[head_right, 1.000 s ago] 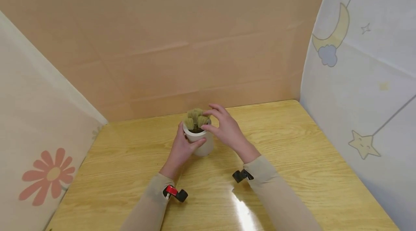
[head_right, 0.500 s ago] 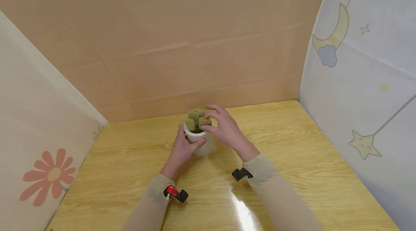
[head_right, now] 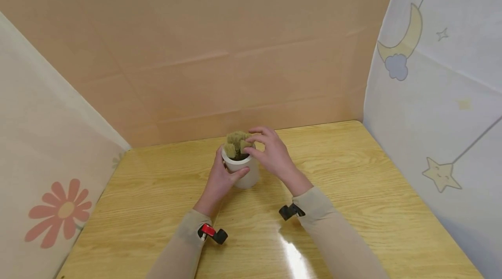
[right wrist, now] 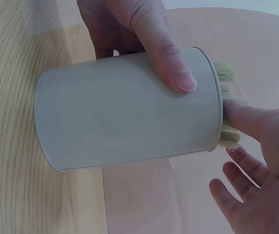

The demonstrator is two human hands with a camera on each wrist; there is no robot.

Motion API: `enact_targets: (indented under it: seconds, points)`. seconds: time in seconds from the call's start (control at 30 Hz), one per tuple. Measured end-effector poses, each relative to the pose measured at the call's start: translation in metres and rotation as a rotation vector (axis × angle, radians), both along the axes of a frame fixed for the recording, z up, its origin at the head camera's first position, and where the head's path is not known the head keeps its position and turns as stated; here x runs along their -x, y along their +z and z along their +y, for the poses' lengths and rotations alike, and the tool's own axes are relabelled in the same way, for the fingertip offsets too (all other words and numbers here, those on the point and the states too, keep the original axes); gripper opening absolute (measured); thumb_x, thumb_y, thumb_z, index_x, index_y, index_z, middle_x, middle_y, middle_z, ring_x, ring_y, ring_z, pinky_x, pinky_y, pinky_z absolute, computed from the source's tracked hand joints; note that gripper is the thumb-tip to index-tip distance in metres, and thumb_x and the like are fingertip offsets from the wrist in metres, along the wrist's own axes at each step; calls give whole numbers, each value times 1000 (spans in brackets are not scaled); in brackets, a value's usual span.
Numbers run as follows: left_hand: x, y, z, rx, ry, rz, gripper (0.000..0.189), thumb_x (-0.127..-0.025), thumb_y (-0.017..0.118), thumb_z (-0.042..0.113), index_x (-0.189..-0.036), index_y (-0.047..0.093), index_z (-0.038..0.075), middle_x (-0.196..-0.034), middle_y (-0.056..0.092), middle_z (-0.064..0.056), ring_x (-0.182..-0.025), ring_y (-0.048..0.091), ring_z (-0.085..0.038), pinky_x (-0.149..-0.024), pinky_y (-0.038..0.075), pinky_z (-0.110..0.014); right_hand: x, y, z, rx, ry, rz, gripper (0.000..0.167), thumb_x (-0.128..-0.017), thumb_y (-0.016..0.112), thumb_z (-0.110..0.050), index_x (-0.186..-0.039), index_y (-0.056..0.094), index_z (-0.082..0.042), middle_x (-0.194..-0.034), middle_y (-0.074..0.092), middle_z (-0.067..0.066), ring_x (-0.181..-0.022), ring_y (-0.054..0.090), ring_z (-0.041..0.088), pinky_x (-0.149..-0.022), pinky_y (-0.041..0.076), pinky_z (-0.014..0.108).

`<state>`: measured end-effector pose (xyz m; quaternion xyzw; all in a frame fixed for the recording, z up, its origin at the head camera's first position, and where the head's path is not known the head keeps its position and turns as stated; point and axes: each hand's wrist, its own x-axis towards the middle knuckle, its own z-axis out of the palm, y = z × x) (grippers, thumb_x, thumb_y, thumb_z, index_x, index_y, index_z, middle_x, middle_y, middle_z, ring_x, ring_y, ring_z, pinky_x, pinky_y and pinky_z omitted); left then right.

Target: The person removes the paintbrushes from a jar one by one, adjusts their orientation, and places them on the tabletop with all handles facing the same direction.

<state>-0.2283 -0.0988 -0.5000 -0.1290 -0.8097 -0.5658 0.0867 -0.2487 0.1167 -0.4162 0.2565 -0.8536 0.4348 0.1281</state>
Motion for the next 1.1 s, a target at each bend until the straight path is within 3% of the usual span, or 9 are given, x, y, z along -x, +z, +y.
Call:
enact_targets:
  seconds: [0.4,0.67,0.77,0.93,1.1]
  points:
    - [0,1,1,-11,7,0,108,-89,96,40,-172,28,28,-159,47,-1,-143,53,-25,-118,46,-59,-8,15,6,167,-12,-65,19,-104,83,-25,-120,81,-15,-142,68,-1,-139,58,28,-117,45,61]
    - [-1,1,2,-21,8,-10,107,-89,97,37,-171,28,30,-157,48,3,-141,54,-22,-119,46,-57,-14,26,18,314,-50,-167,28,-105,80,-27,-127,77,-11,-132,73,5,-127,65,27,-121,44,58]
    - [-1,1,2,-27,8,-15,106,-89,96,39,-171,29,31,-156,49,4,-141,55,-22,-119,46,-57,-16,30,24,360,-56,-185,29,-106,79,-27,-128,75,-8,-125,74,8,-118,68,26,-115,51,50]
    - [0,1,1,-23,22,-30,109,-89,96,44,-172,26,29,-158,51,2,-141,56,-25,-118,47,-58,-17,32,34,470,-64,-173,30,-106,79,-23,-127,73,-3,-117,74,6,-107,72,20,-98,60,27]
    - [0,-1,1,-5,41,-43,111,-89,96,46,-172,25,28,-159,52,0,-142,56,-27,-117,48,-59,-17,35,45,621,-59,-155,26,-107,78,-15,-126,71,0,-118,75,1,-108,72,18,-98,58,23]
